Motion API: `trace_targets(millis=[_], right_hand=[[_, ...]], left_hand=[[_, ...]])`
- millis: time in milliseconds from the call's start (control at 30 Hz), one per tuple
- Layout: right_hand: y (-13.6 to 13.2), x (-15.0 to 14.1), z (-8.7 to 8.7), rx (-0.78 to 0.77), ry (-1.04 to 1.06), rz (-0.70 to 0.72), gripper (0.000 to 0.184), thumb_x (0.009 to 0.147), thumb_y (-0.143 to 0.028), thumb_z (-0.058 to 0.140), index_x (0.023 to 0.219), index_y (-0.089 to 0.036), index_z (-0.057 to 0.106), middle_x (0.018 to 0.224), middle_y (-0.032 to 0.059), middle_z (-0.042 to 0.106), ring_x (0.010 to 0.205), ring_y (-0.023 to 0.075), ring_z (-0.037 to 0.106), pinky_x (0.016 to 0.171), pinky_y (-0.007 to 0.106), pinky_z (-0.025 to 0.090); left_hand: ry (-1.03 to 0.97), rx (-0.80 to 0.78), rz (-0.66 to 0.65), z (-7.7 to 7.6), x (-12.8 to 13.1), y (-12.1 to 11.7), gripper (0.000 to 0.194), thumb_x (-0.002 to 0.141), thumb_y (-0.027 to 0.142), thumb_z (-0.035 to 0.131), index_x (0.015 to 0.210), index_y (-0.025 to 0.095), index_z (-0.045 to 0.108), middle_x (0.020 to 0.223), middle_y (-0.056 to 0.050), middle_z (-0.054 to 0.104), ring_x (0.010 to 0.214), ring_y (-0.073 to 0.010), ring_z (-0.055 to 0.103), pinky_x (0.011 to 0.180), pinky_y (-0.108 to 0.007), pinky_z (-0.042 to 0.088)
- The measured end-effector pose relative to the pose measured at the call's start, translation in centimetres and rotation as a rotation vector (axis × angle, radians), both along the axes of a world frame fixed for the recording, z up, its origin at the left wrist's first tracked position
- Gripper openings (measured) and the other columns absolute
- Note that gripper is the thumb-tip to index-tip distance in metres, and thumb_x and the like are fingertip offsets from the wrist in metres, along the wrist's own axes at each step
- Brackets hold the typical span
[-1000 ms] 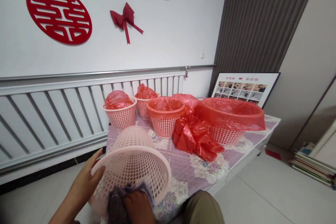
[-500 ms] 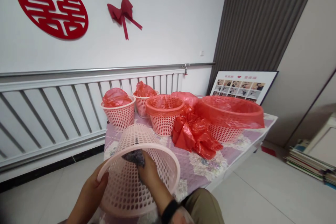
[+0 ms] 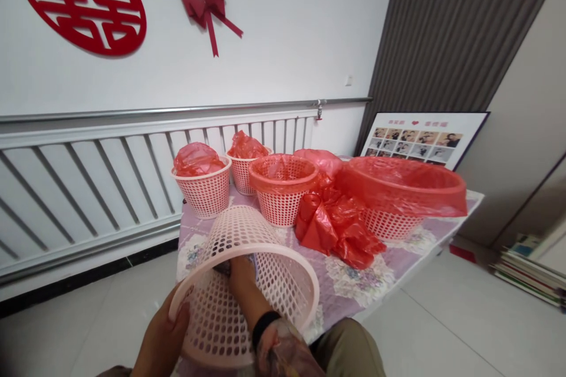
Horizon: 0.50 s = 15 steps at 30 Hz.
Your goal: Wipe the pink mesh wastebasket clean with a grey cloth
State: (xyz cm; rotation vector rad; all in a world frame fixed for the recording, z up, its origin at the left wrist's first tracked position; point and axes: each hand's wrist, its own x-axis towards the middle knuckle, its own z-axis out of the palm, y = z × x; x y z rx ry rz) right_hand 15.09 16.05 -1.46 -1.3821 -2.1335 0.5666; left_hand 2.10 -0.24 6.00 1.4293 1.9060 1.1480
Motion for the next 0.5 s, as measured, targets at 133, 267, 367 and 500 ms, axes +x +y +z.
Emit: trace_targets(millis=[133, 267, 367, 500], right_hand=[[-2.6, 1.3, 0.3, -0.022, -0.079, 0.076, 0.061, 0.066, -0.005, 0.062, 0.125, -0.02, 0.063, 0.128, 0.0124, 0.068, 0.118, 0.0298, 0.062, 0.101, 0.039, 0.046], [-6.6, 2.9, 0.8, -0.044, -0.125, 0.108, 0.069, 0.06, -0.004, 0.06, 0.128, -0.016, 0.062, 0.128, 0.0144, 0.067, 0.116, 0.0301, 0.063, 0.101, 0.038, 0.046], [-9.8, 4.4, 0.6, -0.056, -0.139, 0.132, 0.074, 0.059, -0.004, 0.06, 0.132, -0.015, 0.059, 0.132, 0.0147, 0.065, 0.119, 0.0302, 0.061, 0.103, 0.038, 0.046], [-13.1, 6.5, -1.1, -0.048, -0.145, 0.205, 0.056, 0.072, -0.012, 0.06, 0.127, -0.02, 0.064, 0.126, 0.0126, 0.069, 0.113, 0.0299, 0.065, 0.098, 0.039, 0.05]], left_hand=[[0.007, -0.018, 0.024, 0.0, 0.0, 0.1, 0.055, 0.085, 0.027, 0.038, 0.137, 0.013, 0.051, 0.142, -0.013, 0.058, 0.136, -0.0245, 0.051, 0.117, -0.042, 0.036], [0.003, 0.0, 0.013, -0.1, 0.0, 0.1, 0.056, 0.086, 0.028, 0.038, 0.139, 0.013, 0.047, 0.142, -0.014, 0.058, 0.136, -0.0238, 0.051, 0.118, -0.042, 0.036], [-0.011, 0.009, 0.029, 0.0, 0.3, 0.0, 0.058, 0.085, 0.031, 0.037, 0.138, 0.009, 0.047, 0.141, -0.017, 0.058, 0.135, -0.0249, 0.052, 0.117, -0.043, 0.037], [-0.015, 0.02, 0.031, 0.5, 0.6, -0.1, 0.059, 0.084, 0.032, 0.036, 0.136, 0.007, 0.048, 0.14, -0.018, 0.058, 0.135, -0.0257, 0.051, 0.118, -0.044, 0.036]])
